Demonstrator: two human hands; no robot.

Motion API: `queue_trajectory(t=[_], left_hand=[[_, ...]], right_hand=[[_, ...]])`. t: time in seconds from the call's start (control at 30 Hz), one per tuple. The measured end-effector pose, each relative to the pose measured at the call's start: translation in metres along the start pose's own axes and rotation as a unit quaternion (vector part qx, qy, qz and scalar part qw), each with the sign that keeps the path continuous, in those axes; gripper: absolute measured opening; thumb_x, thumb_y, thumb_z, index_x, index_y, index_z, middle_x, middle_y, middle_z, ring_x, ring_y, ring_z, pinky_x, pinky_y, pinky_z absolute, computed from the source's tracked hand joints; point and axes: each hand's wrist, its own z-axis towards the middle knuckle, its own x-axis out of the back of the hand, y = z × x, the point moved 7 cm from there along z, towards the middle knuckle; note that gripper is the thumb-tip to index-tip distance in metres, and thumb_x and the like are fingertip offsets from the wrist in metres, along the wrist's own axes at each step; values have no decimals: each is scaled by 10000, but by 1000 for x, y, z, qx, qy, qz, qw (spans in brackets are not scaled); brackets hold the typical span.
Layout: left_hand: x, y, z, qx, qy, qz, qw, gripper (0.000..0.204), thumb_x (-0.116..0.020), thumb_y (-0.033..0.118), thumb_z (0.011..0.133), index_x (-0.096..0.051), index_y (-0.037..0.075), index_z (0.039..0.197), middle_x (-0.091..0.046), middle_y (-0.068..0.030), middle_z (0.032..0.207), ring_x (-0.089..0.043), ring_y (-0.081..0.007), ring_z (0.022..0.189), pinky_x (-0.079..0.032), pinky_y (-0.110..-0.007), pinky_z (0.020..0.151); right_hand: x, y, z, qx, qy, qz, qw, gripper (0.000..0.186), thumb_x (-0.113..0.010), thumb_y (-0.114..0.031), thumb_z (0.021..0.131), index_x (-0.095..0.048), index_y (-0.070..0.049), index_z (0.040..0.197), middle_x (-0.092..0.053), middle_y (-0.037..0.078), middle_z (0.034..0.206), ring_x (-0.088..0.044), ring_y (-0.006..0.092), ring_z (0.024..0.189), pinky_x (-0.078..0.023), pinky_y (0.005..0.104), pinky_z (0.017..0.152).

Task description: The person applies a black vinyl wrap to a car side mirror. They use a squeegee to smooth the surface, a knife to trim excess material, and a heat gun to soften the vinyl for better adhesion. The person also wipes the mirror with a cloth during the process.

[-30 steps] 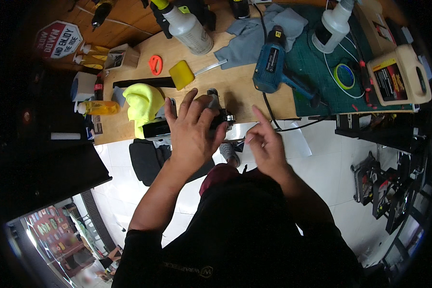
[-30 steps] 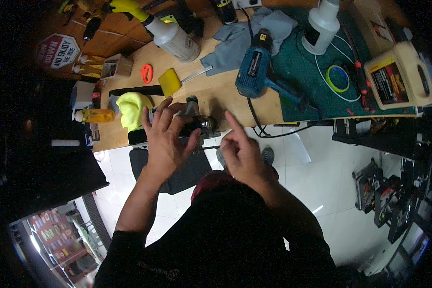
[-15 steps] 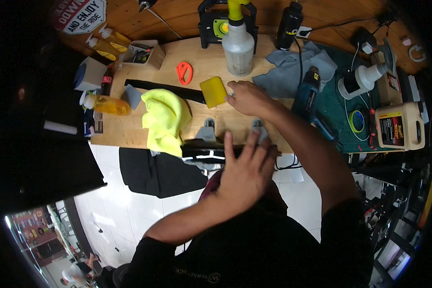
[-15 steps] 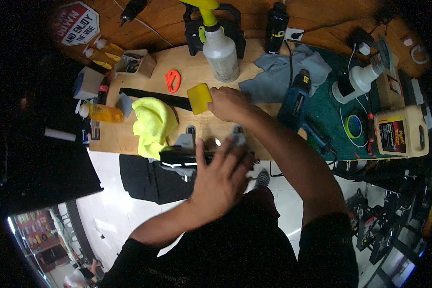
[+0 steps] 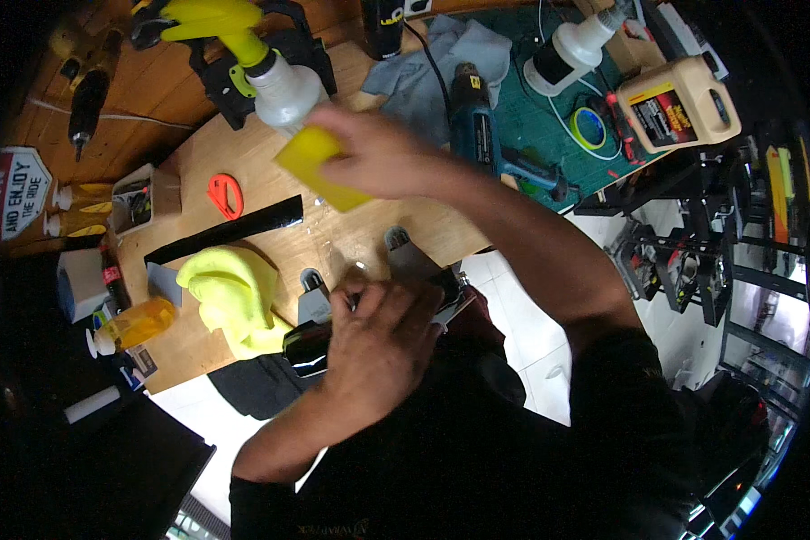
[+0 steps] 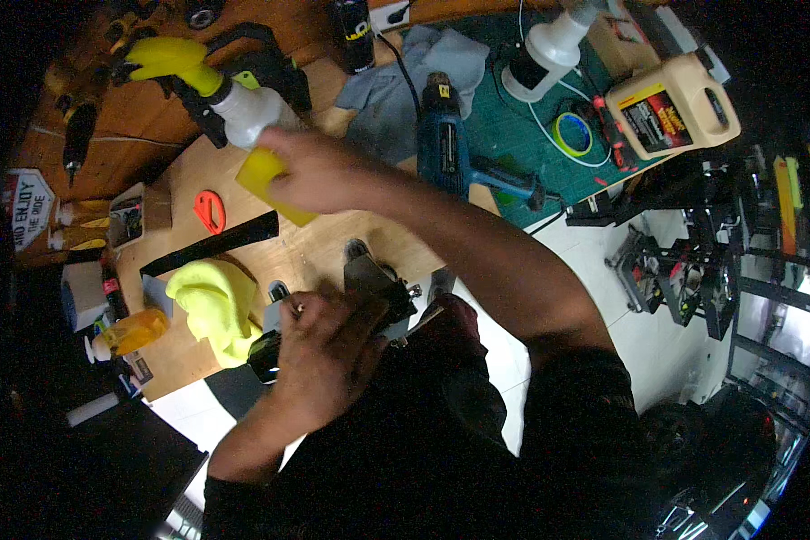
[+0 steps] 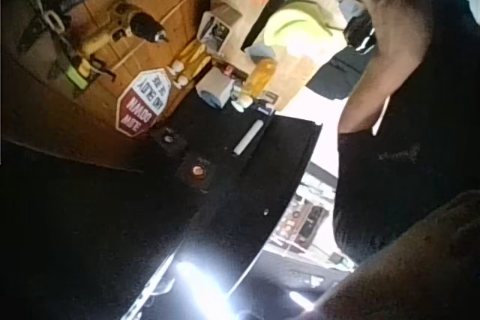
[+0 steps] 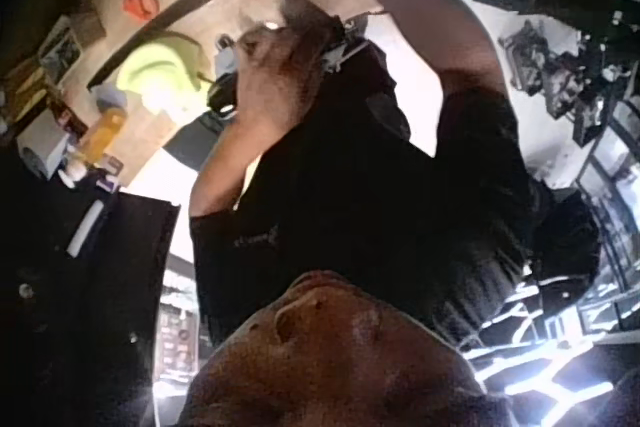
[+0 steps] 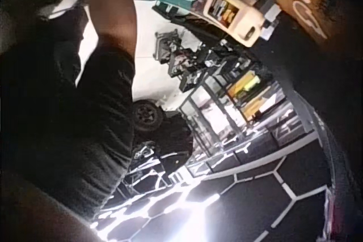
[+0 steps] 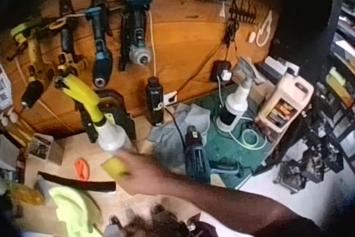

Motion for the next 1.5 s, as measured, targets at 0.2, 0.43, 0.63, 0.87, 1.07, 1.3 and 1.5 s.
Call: queue_trajectory(t=[0.2,0.43,0.63,0.87,1.07,1.3,1.5], left_hand=[[3,-15,30,-3,-77,-82,994,321,-733,150,759,-667,98,1069,-607,-96,1003,-546,-295,968,-375,-401,892],[-4,-14,42,27,-132,-89,987,300,-732,155,771,-666,83,1054,-626,-80,1012,-566,-259,974,-381,-370,881],[-7,-9,44,48,-129,-73,988,356,-734,158,769,-663,68,1106,-620,-97,1012,-563,-262,976,-379,-371,879],[-8,-8,42,46,-134,-60,988,350,-732,165,777,-675,64,1108,-611,-105,1009,-560,-260,986,-378,-371,877],[-8,-6,44,21,-132,-63,989,372,-719,150,780,-661,77,1140,-598,-95,1008,-558,-254,971,-384,-371,876],[-11,-3,53,-20,-170,-62,983,362,-703,126,774,-645,57,1125,-598,-103,1009,-556,-251,960,-397,-380,880],[-13,-5,53,-14,-173,-79,982,341,-697,113,764,-642,41,1092,-606,-108,1000,-562,-255,955,-398,-379,875]], right_hand=[[48,48,-173,-129,93,179,971,475,-699,-297,849,-483,-26,1174,-619,130,1015,-616,244,957,-483,372,840],[12,51,-207,-139,77,220,962,428,-566,-161,872,-382,-59,1245,-619,215,931,-661,362,826,-514,443,744],[12,51,-203,-110,14,250,962,417,-584,-129,916,-395,-47,1278,-569,172,1056,-612,262,968,-497,380,806],[12,47,-199,-125,-19,244,961,394,-570,-140,929,-398,-49,1272,-593,174,996,-640,261,883,-514,383,738],[23,50,-205,-127,41,211,968,384,-553,-102,919,-400,-47,1267,-572,192,1056,-618,285,971,-498,408,814],[2,39,-226,-158,129,262,943,432,-559,-124,897,-376,-11,1271,-534,202,1116,-577,307,1001,-461,428,872],[-8,35,-232,-153,186,241,940,437,-548,-152,911,-362,-11,1281,-484,203,1156,-536,293,1016,-445,427,877]])
